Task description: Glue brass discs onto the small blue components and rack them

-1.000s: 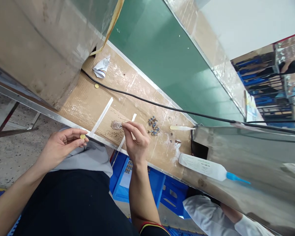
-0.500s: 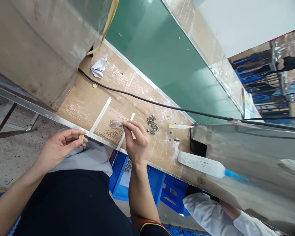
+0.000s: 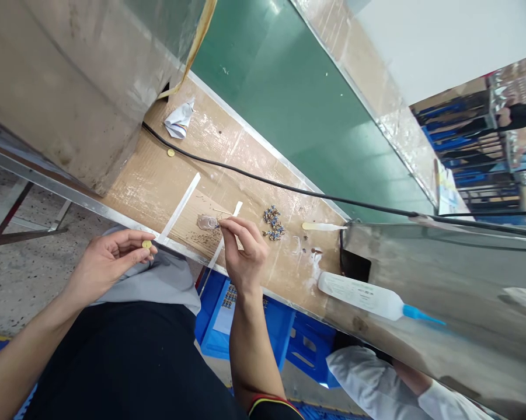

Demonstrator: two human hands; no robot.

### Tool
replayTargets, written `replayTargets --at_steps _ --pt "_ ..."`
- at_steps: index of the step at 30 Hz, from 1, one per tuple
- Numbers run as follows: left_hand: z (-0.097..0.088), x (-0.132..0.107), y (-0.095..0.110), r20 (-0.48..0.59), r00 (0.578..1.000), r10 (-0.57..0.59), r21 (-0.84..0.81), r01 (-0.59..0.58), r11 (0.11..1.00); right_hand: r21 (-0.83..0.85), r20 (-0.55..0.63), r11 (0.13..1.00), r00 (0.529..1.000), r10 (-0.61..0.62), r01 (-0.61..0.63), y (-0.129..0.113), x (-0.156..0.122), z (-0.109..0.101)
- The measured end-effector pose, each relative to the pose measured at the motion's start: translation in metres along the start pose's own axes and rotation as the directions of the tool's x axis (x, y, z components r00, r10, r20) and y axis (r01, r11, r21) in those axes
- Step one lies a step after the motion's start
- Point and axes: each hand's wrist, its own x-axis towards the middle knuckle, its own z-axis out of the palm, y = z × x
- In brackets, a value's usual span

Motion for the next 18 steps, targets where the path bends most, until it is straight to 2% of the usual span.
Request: replayTargets --at_steps 6,13,18 --pt "0.0004 0.0003 -0.0006 0.004 1.0 0.003 -0.004 -0.003 1.0 0.006 0.004 1.0 1.0 -0.013 0.013 -0.0001 -0.0005 -0.0006" --pt "0.001 0.0002 0.0015 0.006 1.0 0.002 0.004 -0.002 1.0 -0.067 -0.101 0.998 0.995 0.007 -0.014 -0.0038 0.0014 -0.0008" --pt "0.0 -0.0002 -0.0027 0.005 1.0 -0.012 0.017 0.012 1.0 -0.091 -0.122 0.995 0.992 0.029 -0.04 -0.0079 0.001 0.0016"
